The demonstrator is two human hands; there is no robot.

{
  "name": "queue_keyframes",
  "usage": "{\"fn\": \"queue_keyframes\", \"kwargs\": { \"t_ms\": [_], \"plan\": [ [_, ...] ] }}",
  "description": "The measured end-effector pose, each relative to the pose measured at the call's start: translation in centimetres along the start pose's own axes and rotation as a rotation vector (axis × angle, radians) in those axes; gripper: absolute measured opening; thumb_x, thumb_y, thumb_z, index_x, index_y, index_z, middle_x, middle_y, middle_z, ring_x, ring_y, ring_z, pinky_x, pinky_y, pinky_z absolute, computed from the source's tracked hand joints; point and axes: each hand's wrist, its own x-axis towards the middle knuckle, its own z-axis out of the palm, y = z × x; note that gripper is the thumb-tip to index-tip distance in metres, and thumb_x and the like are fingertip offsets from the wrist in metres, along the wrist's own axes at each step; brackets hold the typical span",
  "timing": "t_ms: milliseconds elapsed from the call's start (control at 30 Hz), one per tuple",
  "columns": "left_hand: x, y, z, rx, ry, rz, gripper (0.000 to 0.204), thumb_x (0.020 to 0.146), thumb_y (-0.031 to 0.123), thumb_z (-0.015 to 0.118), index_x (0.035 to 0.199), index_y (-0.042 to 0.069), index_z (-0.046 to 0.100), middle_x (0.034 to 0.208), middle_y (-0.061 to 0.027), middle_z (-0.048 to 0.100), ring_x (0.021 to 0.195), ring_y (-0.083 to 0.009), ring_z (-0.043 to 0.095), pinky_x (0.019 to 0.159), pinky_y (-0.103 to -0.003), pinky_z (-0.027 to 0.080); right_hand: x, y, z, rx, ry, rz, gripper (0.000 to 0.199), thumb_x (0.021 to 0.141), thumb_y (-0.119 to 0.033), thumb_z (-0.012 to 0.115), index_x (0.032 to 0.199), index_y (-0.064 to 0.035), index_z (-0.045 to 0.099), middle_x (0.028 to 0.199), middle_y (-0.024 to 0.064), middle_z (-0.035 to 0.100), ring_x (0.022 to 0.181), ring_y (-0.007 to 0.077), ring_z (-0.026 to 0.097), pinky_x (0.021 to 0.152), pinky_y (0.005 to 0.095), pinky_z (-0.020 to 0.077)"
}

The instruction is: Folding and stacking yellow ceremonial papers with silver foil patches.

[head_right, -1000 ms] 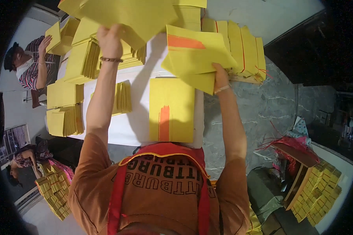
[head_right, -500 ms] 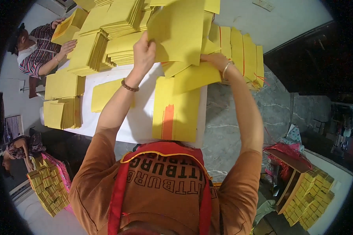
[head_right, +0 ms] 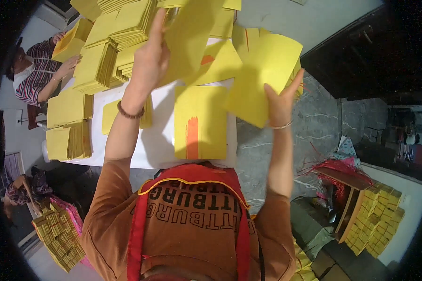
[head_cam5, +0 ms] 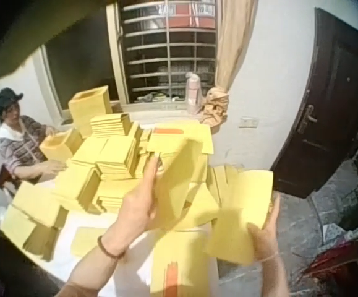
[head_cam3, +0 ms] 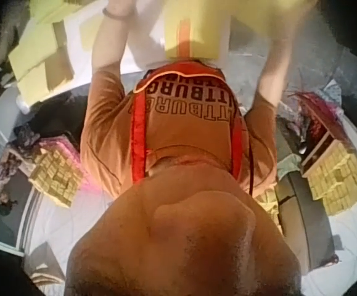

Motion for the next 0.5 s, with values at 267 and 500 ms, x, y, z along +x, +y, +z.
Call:
{"fn": "queue_keyframes", "kwargs": {
  "t_ms": [267,500],
  "plan": [
    [-8.0,6.5,1.7,0.382,-0.491,0.253,0.064,0.071,0.004,0.053,0.130,0.005,0.032,0.107,-0.0174,0.053,0.076,-0.0262,0.061,0.060,-0.031,0.052,-10.0,8.3,5.6,0.649,0.056,0.422,0.067,0.073,0.013,0.044,0.132,-0.0104,0.024,0.125,0.0089,0.040,0.112,0.0229,0.044,0.094,0.0345,0.0380],
    [-10.2,5.4,1.9,0.448,-0.604,0.165,0.057,0.069,0.007,0.053,0.123,-0.001,0.037,0.089,-0.0151,0.054,0.063,-0.0233,0.057,0.050,-0.028,0.048,-12.3,9.1,6.2,0.534,-0.016,0.450,0.058,0.076,0.011,0.039,0.130,-0.0061,0.028,0.125,0.0096,0.041,0.113,0.0221,0.044,0.094,0.0335,0.0380]
  ]
}}
